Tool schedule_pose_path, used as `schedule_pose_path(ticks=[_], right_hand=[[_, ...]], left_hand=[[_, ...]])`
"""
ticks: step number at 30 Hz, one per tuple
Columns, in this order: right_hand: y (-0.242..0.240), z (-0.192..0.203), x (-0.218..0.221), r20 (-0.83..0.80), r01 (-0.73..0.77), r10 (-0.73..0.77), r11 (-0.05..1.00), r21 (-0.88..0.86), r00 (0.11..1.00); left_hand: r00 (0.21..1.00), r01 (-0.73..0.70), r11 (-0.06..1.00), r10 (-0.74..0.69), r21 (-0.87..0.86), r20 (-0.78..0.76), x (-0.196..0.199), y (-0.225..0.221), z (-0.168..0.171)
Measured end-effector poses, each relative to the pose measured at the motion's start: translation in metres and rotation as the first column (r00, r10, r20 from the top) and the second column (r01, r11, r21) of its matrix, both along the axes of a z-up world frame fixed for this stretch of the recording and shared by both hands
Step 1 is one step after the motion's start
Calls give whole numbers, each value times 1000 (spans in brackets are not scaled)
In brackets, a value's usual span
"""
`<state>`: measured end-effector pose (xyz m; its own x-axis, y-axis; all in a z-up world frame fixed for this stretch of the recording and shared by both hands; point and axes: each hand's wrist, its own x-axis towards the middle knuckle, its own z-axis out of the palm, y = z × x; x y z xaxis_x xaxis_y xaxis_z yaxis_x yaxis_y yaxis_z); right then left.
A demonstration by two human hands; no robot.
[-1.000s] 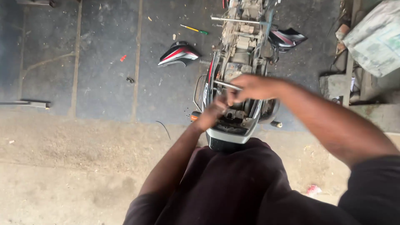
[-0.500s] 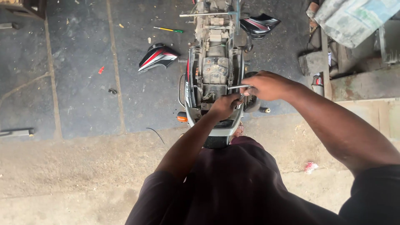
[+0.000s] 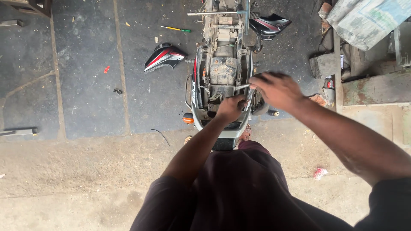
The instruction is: The recorder is repairing the rear body panel of a motorcycle and applying lubricant.
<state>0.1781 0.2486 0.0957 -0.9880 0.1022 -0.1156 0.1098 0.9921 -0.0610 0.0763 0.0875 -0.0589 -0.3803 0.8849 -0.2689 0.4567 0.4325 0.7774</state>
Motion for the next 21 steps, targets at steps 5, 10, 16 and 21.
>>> schedule_pose_path(ticks=[5,10,16,21], right_hand=[[-25,-19,1,-351,96,-78,995,33,933],[-22,35,-28,145,156,-136,978,-139,980],[44,-23,-63,163,-131,432,574,-808,887],[63,-80,-92,278,376,698,15,-927,659]], left_hand=[[440,-659,672,-19,337,898,10,21,65],[279,-751,648,137,127,950,-8,39,66],[441,-782,562,190,271,877,-4,33,65],[136,-834,549,103,58,985,-6,45,65]])
